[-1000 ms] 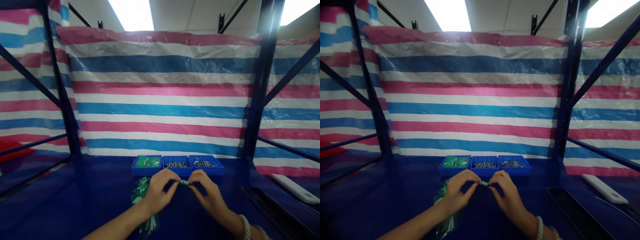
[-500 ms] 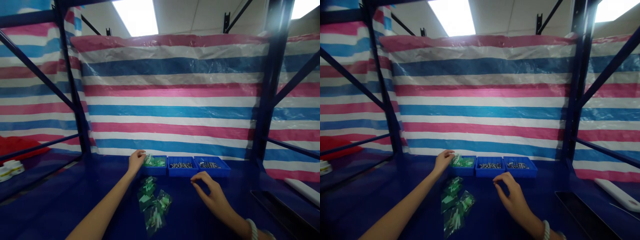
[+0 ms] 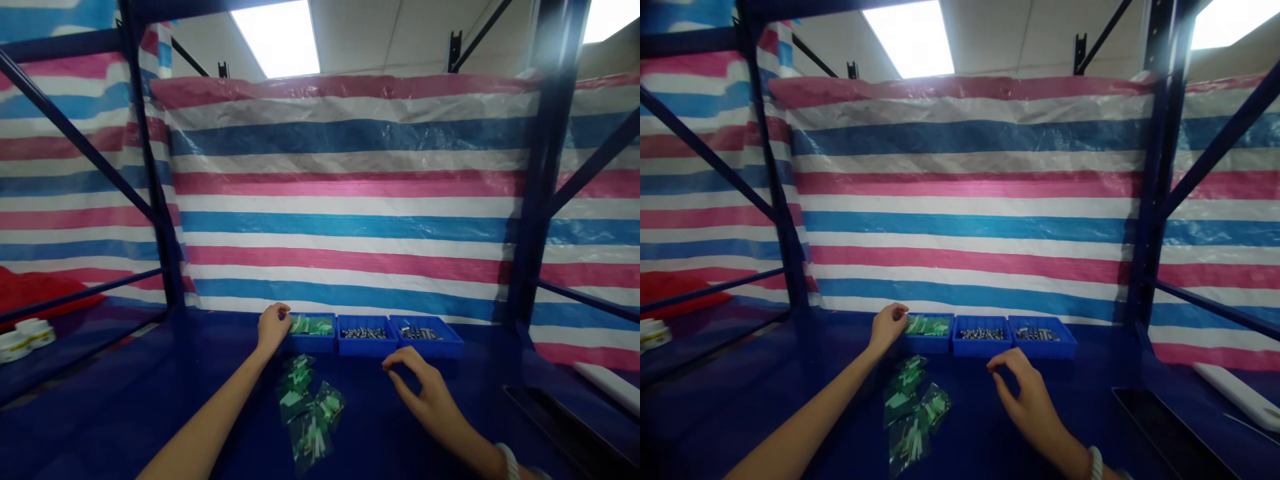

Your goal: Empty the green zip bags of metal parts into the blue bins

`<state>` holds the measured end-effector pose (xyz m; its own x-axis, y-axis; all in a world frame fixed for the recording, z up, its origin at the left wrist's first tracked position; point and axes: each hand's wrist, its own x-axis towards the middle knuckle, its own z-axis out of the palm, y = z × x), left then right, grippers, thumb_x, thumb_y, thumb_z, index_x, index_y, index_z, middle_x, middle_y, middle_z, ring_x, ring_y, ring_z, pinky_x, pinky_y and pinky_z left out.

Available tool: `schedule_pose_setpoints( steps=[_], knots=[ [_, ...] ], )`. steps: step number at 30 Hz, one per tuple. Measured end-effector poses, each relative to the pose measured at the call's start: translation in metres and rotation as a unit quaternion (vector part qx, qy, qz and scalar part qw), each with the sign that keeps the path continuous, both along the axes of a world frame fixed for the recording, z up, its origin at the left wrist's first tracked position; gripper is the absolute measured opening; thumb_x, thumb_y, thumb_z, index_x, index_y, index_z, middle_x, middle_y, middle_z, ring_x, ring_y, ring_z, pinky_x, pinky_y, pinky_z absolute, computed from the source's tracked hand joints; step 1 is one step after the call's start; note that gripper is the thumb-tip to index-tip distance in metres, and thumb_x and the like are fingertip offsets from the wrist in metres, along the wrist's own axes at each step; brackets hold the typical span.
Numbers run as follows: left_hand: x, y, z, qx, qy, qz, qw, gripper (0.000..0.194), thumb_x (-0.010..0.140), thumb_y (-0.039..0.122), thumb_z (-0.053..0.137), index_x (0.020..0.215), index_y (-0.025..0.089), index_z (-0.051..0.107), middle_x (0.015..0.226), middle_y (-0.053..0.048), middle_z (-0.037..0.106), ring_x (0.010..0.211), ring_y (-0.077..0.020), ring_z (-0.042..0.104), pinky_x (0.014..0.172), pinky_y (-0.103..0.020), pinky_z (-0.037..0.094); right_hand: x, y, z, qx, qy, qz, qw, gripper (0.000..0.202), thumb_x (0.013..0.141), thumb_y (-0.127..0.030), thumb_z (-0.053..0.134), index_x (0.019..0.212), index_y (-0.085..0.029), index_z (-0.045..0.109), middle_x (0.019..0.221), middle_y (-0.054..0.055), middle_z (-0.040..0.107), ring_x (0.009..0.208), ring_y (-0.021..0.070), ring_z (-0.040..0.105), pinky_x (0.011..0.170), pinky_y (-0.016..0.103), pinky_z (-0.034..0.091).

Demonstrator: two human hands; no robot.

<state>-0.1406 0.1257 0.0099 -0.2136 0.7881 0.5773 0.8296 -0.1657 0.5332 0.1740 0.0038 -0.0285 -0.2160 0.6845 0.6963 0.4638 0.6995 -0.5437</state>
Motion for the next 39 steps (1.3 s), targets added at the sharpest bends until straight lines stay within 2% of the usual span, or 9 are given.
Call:
schedule_pose_setpoints(
  steps=[3,7,13,16,19,24,30,36,39],
  knots=[
    [0.010,-0.014,0.014,0.037,0.034,-0.035,0.998,0.025,0.076,0.011,0.049,0.094,0.016,0.064,0.090,-0.008,0.065,0.083,-0.0226,0.062,0.077,-0.031,0.046,0.001,0.000,0.001,-0.003,-0.001,-0.001,1.000,0.013,0.090,-0.022,0.047,0.094,-0.021,0.059,0.091,0.006,0.062,0.086,0.0215,0.061,0.077,0.036,0.049],
    [0.036,-0.045,0.034,0.034,0.114,-0.197,0.973,0.022,0.079,0.020,0.053,0.097,0.021,0.066,0.088,-0.005,0.066,0.089,-0.0225,0.061,0.083,-0.032,0.045,0.001,0.000,0.002,-0.003,-0.001,-0.006,1.000,0.013,0.090,-0.022,0.047,0.093,-0.021,0.059,0.091,0.006,0.062,0.086,0.0217,0.061,0.077,0.036,0.050],
    [0.063,-0.081,0.030,-0.143,0.285,-0.467,0.825,0.021,0.063,0.027,0.074,0.083,0.023,0.072,0.076,-0.002,0.068,0.070,-0.0201,0.062,0.061,-0.026,0.045,0.002,0.001,0.001,-0.004,-0.004,-0.010,1.000,0.014,0.089,-0.023,0.047,0.093,-0.021,0.060,0.091,0.007,0.063,0.086,0.0219,0.061,0.078,0.037,0.050],
    [0.066,-0.083,0.024,-0.185,0.310,-0.473,0.804,0.018,0.061,0.026,0.076,0.078,0.021,0.071,0.077,-0.003,0.065,0.071,-0.0213,0.061,0.059,-0.027,0.042,0.002,0.000,0.002,-0.006,-0.002,-0.008,1.000,0.014,0.089,-0.023,0.047,0.093,-0.021,0.060,0.091,0.007,0.063,0.087,0.0221,0.061,0.078,0.037,0.049],
    [0.070,-0.082,0.024,-0.214,0.252,-0.472,0.817,0.018,0.065,0.023,0.074,0.081,0.021,0.066,0.071,0.000,0.060,0.065,-0.0174,0.056,0.054,-0.024,0.036,0.001,-0.001,0.003,-0.025,0.003,-0.009,1.000,0.014,0.089,-0.025,0.048,0.093,-0.021,0.061,0.091,0.007,0.063,0.088,0.0227,0.060,0.080,0.038,0.049],
    [0.084,-0.086,0.025,-0.209,0.042,-0.490,0.846,0.016,0.071,0.020,0.068,0.084,0.020,0.058,0.074,0.003,0.055,0.067,-0.0134,0.052,0.058,-0.021,0.037,-0.005,-0.001,0.000,-0.176,0.083,0.069,0.978,0.024,0.083,-0.033,0.062,0.103,-0.020,0.061,0.098,0.008,0.065,0.092,0.0224,0.062,0.082,0.037,0.051],
    [0.108,-0.102,0.014,-0.258,-0.199,-0.490,0.809,0.016,0.070,0.022,0.069,0.083,0.017,0.060,0.075,0.001,0.059,0.067,-0.0118,0.055,0.064,-0.024,0.040,-0.009,0.005,-0.004,-0.329,0.179,0.184,0.909,0.032,0.071,-0.043,0.074,0.083,-0.015,0.062,0.066,0.000,0.062,0.057,0.0134,0.060,0.058,0.027,0.051],
    [0.119,-0.104,-0.003,-0.300,-0.395,-0.414,0.763,0.025,0.063,0.024,0.076,0.082,0.016,0.061,0.073,0.002,0.060,0.058,-0.0087,0.054,0.060,-0.023,0.040,-0.007,0.008,-0.006,-0.387,0.255,0.176,0.868,0.032,0.067,-0.040,0.077,0.077,-0.015,0.060,0.056,-0.003,0.057,0.050,0.0102,0.056,0.051,0.022,0.046],
    [0.120,-0.102,-0.005,-0.264,-0.362,-0.426,0.785,0.022,0.065,0.022,0.075,0.079,0.016,0.060,0.072,0.001,0.061,0.060,-0.0110,0.056,0.061,-0.025,0.042,-0.005,0.007,-0.005,-0.355,0.228,0.145,0.895,0.027,0.071,-0.038,0.074,0.078,-0.016,0.059,0.058,-0.003,0.057,0.052,0.0121,0.057,0.052,0.024,0.048]
  ],
)
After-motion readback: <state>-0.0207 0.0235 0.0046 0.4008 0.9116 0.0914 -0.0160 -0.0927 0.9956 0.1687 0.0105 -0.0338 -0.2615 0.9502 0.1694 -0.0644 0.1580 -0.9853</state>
